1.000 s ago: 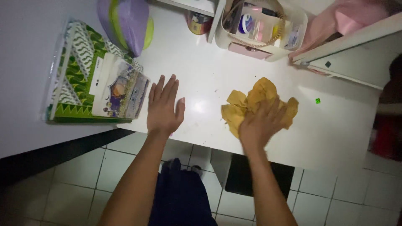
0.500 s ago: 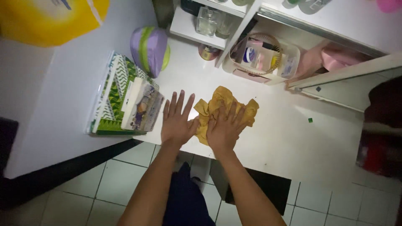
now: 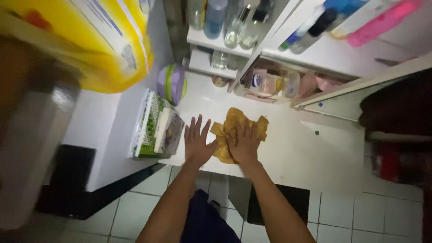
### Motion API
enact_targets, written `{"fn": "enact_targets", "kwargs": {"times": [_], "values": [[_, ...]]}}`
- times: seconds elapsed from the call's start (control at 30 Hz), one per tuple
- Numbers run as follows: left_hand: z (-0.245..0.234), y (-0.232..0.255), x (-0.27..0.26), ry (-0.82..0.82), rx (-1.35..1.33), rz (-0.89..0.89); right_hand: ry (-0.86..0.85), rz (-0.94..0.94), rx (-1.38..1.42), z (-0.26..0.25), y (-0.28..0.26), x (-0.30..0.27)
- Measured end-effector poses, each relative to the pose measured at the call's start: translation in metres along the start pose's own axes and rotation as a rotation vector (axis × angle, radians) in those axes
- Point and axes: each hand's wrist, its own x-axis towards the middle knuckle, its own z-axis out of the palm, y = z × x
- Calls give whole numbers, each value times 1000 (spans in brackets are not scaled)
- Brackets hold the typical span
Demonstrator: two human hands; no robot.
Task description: Remove items from vanity shelves, wipe the surface and items with a cloth, and organize them back.
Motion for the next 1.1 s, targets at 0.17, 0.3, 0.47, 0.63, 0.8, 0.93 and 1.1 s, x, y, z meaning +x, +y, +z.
{"fn": "enact_targets", "kwargs": {"times": [0.17, 0.3, 0.47, 0.63, 0.8, 0.93, 1.1], "values": [[4, 18, 4, -97, -171, -224, 88, -10, 155, -25, -12, -20], [-12, 43, -7, 68, -662, -204, 198, -16, 458, -75, -58, -51], [-99, 86, -11, 71, -750, -137, 273, -62, 844, -82, -75, -42], [-152, 108, 14, 151, -841, -22, 261, -97, 916, -193, -126, -28], [-204, 126, 29, 231, -986, 88, 381, -268, 841, -237, -149, -3], [-244, 139, 36, 332, -963, 153, 561, -464, 743, -267, -162, 4], [-229, 136, 80, 379, -968, 197, 466, -380, 654, -315, -167, 26]]}}
